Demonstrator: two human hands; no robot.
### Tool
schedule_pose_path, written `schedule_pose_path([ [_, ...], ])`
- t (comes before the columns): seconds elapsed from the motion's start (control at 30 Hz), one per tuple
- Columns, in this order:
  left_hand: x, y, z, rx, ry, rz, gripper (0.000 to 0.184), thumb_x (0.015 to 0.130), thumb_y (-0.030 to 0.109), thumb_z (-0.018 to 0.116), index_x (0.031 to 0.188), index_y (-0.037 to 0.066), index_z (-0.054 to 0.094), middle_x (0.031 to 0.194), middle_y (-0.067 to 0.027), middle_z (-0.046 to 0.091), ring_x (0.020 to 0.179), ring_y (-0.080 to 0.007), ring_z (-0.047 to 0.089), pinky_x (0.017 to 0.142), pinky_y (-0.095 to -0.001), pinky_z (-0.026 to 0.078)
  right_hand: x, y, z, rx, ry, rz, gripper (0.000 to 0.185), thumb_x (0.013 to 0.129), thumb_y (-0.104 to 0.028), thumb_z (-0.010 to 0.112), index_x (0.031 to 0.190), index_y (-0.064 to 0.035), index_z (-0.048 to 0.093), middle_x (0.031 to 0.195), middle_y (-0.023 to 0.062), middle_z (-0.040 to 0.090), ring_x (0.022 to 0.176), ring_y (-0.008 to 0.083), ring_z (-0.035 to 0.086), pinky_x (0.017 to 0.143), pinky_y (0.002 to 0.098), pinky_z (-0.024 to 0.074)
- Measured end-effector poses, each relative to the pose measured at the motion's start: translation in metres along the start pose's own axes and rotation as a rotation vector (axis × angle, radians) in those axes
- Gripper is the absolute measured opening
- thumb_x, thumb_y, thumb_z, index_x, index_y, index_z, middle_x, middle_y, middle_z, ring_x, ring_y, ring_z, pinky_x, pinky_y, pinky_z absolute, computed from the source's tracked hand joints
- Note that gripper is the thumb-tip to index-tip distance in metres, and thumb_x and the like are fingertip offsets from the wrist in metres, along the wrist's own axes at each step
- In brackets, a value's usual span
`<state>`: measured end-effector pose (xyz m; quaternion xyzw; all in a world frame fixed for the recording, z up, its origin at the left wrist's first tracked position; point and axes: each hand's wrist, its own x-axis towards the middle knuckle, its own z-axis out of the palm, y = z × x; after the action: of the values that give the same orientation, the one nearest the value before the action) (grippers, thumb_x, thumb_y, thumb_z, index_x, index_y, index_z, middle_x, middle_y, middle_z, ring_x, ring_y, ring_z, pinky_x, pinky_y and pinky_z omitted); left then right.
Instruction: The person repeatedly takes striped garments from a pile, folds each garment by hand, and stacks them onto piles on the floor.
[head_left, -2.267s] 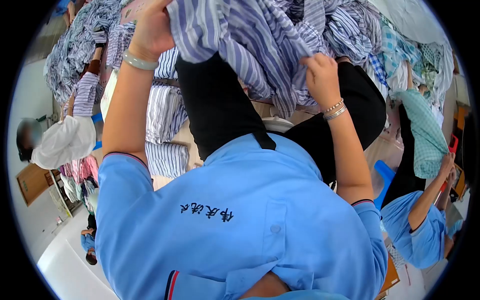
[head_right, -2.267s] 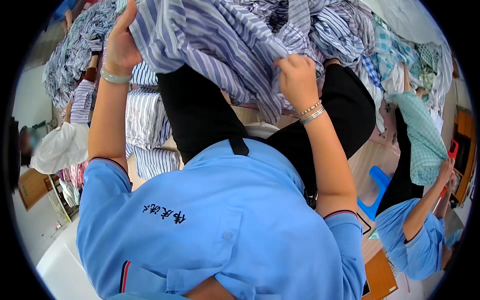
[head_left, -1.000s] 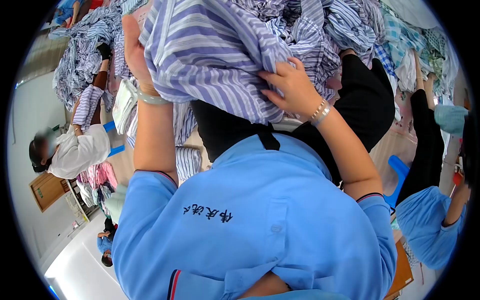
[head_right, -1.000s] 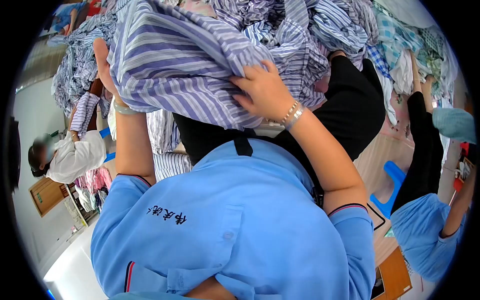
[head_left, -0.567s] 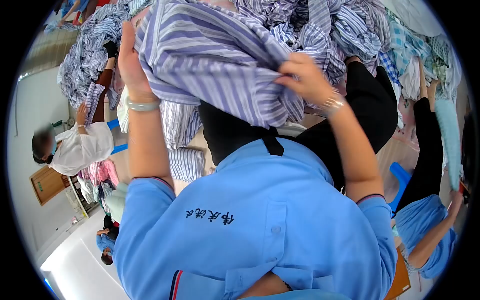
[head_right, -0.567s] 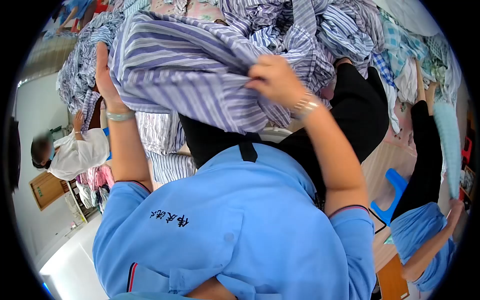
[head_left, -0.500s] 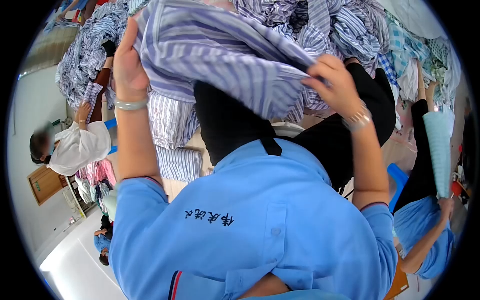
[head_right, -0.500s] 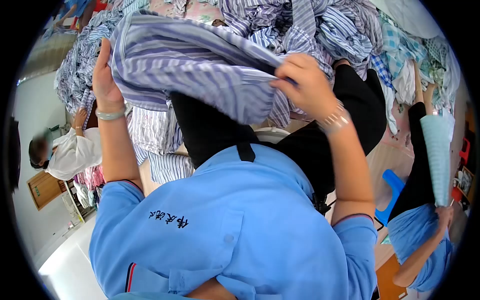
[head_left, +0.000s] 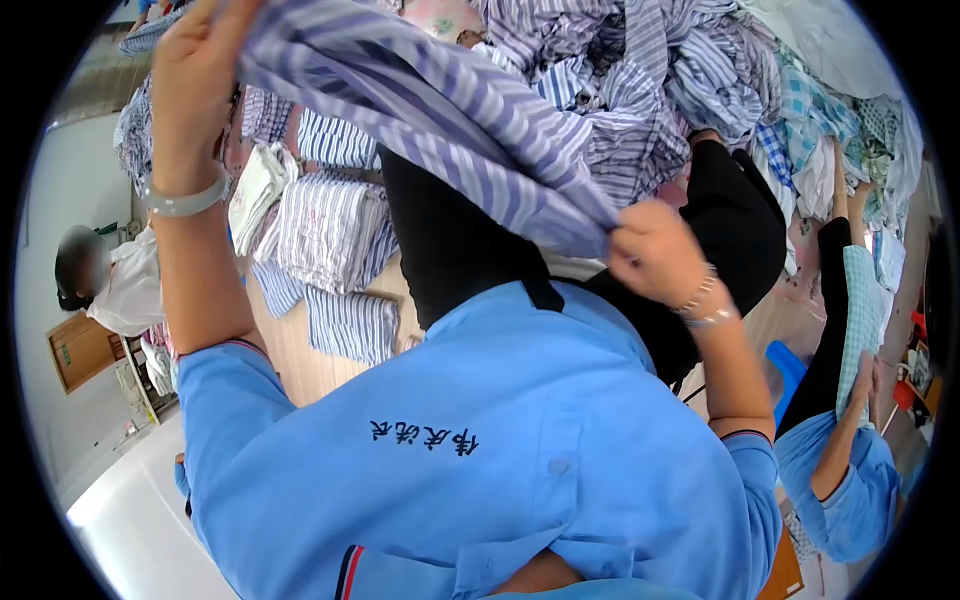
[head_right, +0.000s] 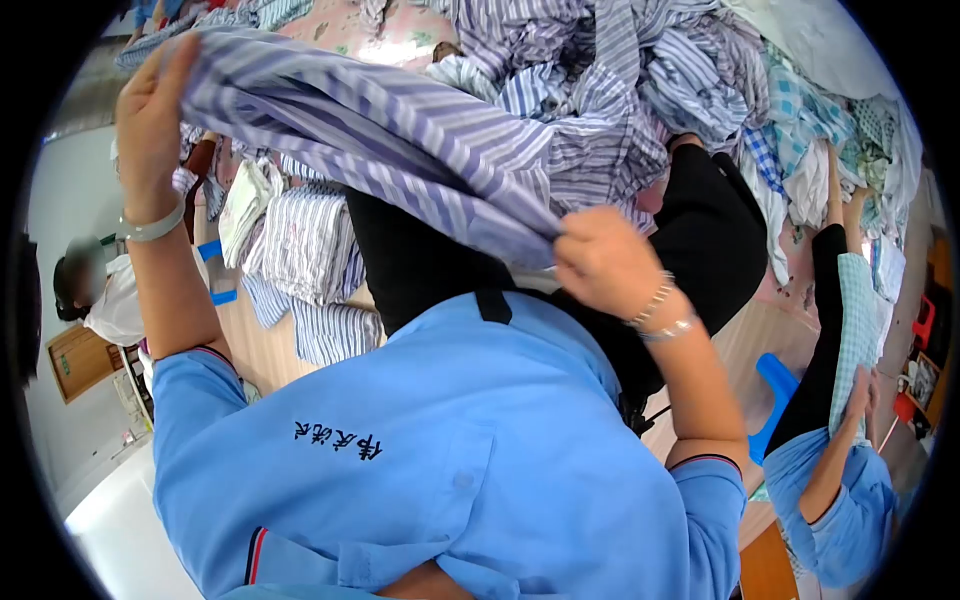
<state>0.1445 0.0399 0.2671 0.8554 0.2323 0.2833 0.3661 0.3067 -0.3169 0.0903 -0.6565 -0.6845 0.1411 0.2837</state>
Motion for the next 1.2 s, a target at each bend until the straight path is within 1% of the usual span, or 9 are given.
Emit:
schedule_pose_path([
  [0.07, 0.027, -0.019, -0.022, -0.16, 0.071, 0.014, 0.023, 0.088, 0.014, 0.056, 0.106, -0.001, 0.061, 0.091, -0.0034, 0.064, 0.081, -0.0065, 0.058, 0.069, -0.0164, 0.043, 0.007, 0.003, -0.065, -0.179, 0.31, -0.047, 0.012, 0.065, -0.005, 0.062, 0.065, -0.0008, 0.05, 0.07, 0.0116, 0.049, 0.069, 0.0305, 0.052, 0.063, 0.039, 0.0428],
  [0.13, 0.08, -0.057, -0.014, 0.918, 0.249, 0.965, 0.027, 0.087, 0.015, 0.056, 0.11, 0.0, 0.059, 0.096, -0.0055, 0.063, 0.086, -0.0084, 0.058, 0.07, -0.0185, 0.044, 0.014, 0.022, -0.114, -0.281, 0.461, 0.123, 0.011, 0.066, -0.004, 0.06, 0.068, 0.0002, 0.05, 0.072, 0.0124, 0.051, 0.068, 0.0304, 0.052, 0.063, 0.0376, 0.0425],
  [0.27, 0.215, -0.138, 0.101, 0.864, -0.093, -0.144, 0.034, 0.092, 0.028, 0.041, 0.103, 0.002, 0.059, 0.103, -0.0116, 0.061, 0.091, -0.0205, 0.059, 0.076, -0.0341, 0.046, 0.027, 0.077, -0.197, -0.568, 0.452, 0.178, 0.007, 0.071, -0.002, 0.057, 0.074, 0.0009, 0.051, 0.074, 0.0123, 0.051, 0.068, 0.0304, 0.052, 0.063, 0.0349, 0.0425],
  [0.4, 0.17, -0.02, 0.049, -0.127, 0.197, 0.284, 0.029, 0.088, 0.018, 0.053, 0.11, 0.0, 0.058, 0.098, -0.0068, 0.062, 0.089, -0.011, 0.058, 0.071, -0.0229, 0.045, 0.025, 0.01, -0.253, -0.767, 0.766, 0.063, 0.006, 0.072, 0.001, 0.056, 0.078, 0.0006, 0.053, 0.082, 0.0111, 0.057, 0.075, 0.0298, 0.056, 0.072, 0.033, 0.0464],
  [0.5, 0.074, 0.019, 0.036, 0.061, 0.355, 0.413, 0.028, 0.088, 0.019, 0.054, 0.109, 0.001, 0.058, 0.092, -0.0034, 0.062, 0.079, -0.0071, 0.055, 0.066, -0.0205, 0.043, -0.005, -0.029, -0.233, -0.89, 0.618, 0.025, 0.01, 0.071, 0.004, 0.057, 0.08, 0.0003, 0.054, 0.087, 0.0113, 0.058, 0.083, 0.0289, 0.058, 0.087, 0.039, 0.0453],
  [0.7, -0.129, -0.155, 0.051, 0.322, -0.298, -0.187, 0.02, 0.081, 0.007, 0.058, 0.1, 0.001, 0.058, 0.096, -0.0103, 0.063, 0.091, -0.0201, 0.06, 0.079, -0.0292, 0.046, -0.047, -0.044, -0.083, -0.456, 0.125, 0.01, 0.016, 0.065, 0.0, 0.06, 0.071, -0.0038, 0.046, 0.075, 0.0061, 0.048, 0.066, 0.021, 0.054, 0.102, 0.0445, 0.0337],
  [0.97, -0.134, 0.038, 0.228, -0.032, -0.598, 0.609, 0.036, 0.074, 0.02, 0.069, 0.103, 0.003, 0.056, 0.099, -0.0146, 0.059, 0.093, -0.0287, 0.058, 0.079, -0.0345, 0.045, -0.034, -0.048, -0.065, -0.374, 0.074, -0.049, 0.013, 0.069, 0.0, 0.058, 0.075, -0.0035, 0.047, 0.074, 0.0071, 0.049, 0.071, 0.0235, 0.053, 0.101, 0.0445, 0.034],
  [1.13, -0.087, 0.019, 0.232, -0.432, -0.392, 0.195, 0.016, 0.087, 0.014, 0.051, 0.095, 0.002, 0.059, 0.084, -0.0076, 0.062, 0.071, -0.0198, 0.058, 0.064, -0.0314, 0.047, -0.036, 0.005, -0.099, -0.213, 0.527, 0.059, 0.01, 0.076, -0.005, 0.058, 0.086, -0.0036, 0.057, 0.089, 0.0081, 0.059, 0.084, 0.023, 0.058, 0.094, 0.039, 0.038],
  [1.2, -0.076, -0.021, 0.2, -1.012, -0.275, -0.444, 0.035, 0.093, 0.028, 0.044, 0.113, 0.0, 0.05, 0.103, -0.0122, 0.06, 0.09, -0.0219, 0.061, 0.081, -0.0346, 0.049, -0.043, 0.062, -0.102, 0.033, 0.65, 0.385, 0.02, 0.077, -0.008, 0.058, 0.096, -0.0023, 0.058, 0.096, 0.0099, 0.06, 0.091, 0.0218, 0.057, 0.093, 0.0337, 0.038],
])
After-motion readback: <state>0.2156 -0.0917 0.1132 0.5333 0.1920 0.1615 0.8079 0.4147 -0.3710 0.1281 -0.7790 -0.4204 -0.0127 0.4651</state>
